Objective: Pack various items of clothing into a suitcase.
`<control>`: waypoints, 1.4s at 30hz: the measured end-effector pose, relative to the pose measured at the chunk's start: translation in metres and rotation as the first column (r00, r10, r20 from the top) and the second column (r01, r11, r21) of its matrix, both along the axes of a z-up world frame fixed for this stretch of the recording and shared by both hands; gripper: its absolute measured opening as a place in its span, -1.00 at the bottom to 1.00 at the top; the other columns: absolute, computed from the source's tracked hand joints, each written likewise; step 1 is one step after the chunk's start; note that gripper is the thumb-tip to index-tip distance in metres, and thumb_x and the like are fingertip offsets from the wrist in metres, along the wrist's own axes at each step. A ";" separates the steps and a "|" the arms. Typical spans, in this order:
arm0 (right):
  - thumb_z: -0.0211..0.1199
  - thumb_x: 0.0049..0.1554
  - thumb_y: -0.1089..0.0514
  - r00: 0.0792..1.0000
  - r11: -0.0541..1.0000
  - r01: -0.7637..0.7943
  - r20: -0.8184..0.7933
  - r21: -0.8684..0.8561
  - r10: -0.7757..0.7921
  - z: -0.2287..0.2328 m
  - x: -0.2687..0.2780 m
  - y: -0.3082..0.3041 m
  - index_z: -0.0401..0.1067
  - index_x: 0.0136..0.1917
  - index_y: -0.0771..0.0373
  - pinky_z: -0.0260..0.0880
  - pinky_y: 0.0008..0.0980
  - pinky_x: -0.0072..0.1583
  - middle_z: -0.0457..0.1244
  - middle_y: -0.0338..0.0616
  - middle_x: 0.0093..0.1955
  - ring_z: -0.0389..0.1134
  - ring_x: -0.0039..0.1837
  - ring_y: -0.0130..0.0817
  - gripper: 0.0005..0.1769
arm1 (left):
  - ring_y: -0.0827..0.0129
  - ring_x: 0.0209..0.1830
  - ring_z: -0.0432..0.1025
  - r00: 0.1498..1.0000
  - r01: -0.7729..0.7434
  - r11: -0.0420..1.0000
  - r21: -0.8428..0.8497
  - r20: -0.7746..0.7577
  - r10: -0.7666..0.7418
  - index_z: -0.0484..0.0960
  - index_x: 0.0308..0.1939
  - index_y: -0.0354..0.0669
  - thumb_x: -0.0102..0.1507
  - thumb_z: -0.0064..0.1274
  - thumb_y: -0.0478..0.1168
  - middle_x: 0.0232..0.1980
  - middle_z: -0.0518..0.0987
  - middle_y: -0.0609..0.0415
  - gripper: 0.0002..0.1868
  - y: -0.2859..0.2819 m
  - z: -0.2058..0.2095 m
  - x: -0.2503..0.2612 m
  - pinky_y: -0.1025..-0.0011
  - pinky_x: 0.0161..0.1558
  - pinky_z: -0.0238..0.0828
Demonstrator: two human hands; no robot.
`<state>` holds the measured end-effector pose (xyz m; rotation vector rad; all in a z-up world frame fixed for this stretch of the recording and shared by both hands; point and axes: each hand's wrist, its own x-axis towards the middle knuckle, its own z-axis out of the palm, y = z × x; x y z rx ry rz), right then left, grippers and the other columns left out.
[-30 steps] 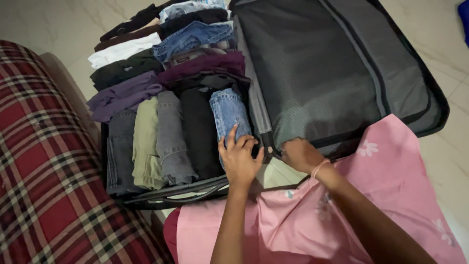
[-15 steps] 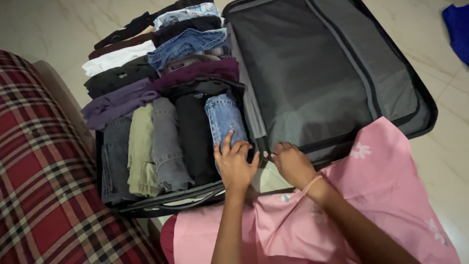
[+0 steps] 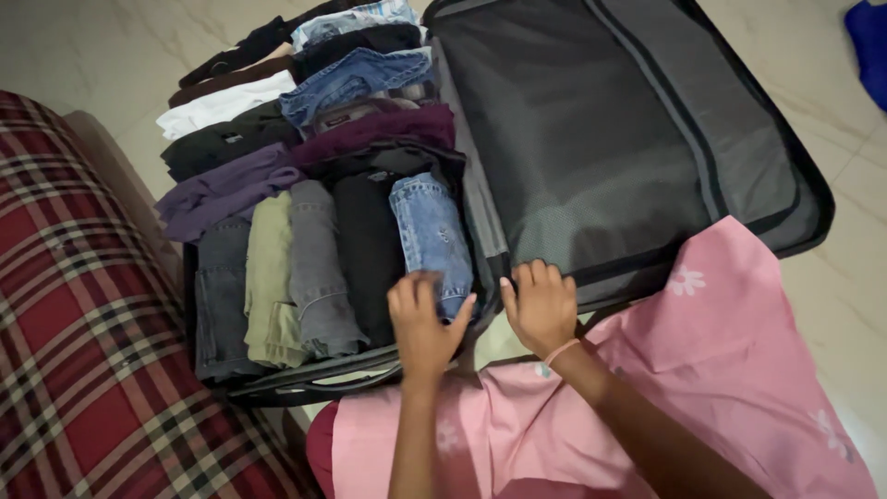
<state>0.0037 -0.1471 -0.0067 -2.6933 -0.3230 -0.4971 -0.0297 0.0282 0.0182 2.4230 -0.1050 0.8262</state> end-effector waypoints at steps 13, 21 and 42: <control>0.20 0.20 -0.09 0.993 0.990 0.022 0.121 -0.139 -0.005 -0.020 0.057 -0.028 0.45 -0.23 0.09 0.35 -0.12 -0.10 0.28 -0.17 -0.21 0.36 -0.12 -0.13 -0.72 | 0.01 -0.03 0.39 0.998 -0.059 0.989 0.135 0.039 0.054 0.58 -0.20 -0.17 0.17 0.33 -0.02 -0.10 0.52 -0.02 -0.64 0.062 0.006 -0.012 0.06 0.02 0.26; 0.16 0.25 -0.01 0.954 0.977 -0.085 0.267 -0.196 0.137 -0.036 0.138 -0.084 0.45 -0.16 0.11 0.34 -0.17 -0.08 0.28 -0.16 -0.15 0.35 -0.10 -0.14 -0.78 | -0.06 0.01 0.34 0.960 -0.274 0.945 0.179 -0.016 0.281 0.55 -0.16 -0.25 0.14 0.34 0.11 -0.10 0.47 -0.08 -0.48 0.117 0.014 -0.030 0.01 0.14 0.19; 0.26 0.13 0.14 0.737 0.684 -0.673 0.170 0.282 0.654 0.051 0.042 0.138 0.48 -0.03 0.29 0.32 -0.03 0.11 0.31 0.04 -0.07 0.36 0.05 0.07 -0.81 | 0.29 0.03 0.40 0.824 0.201 0.776 0.598 -0.532 0.197 0.76 -0.32 -0.05 0.15 0.19 0.14 -0.25 0.66 0.20 -0.65 0.113 -0.054 -0.025 -0.36 0.30 0.00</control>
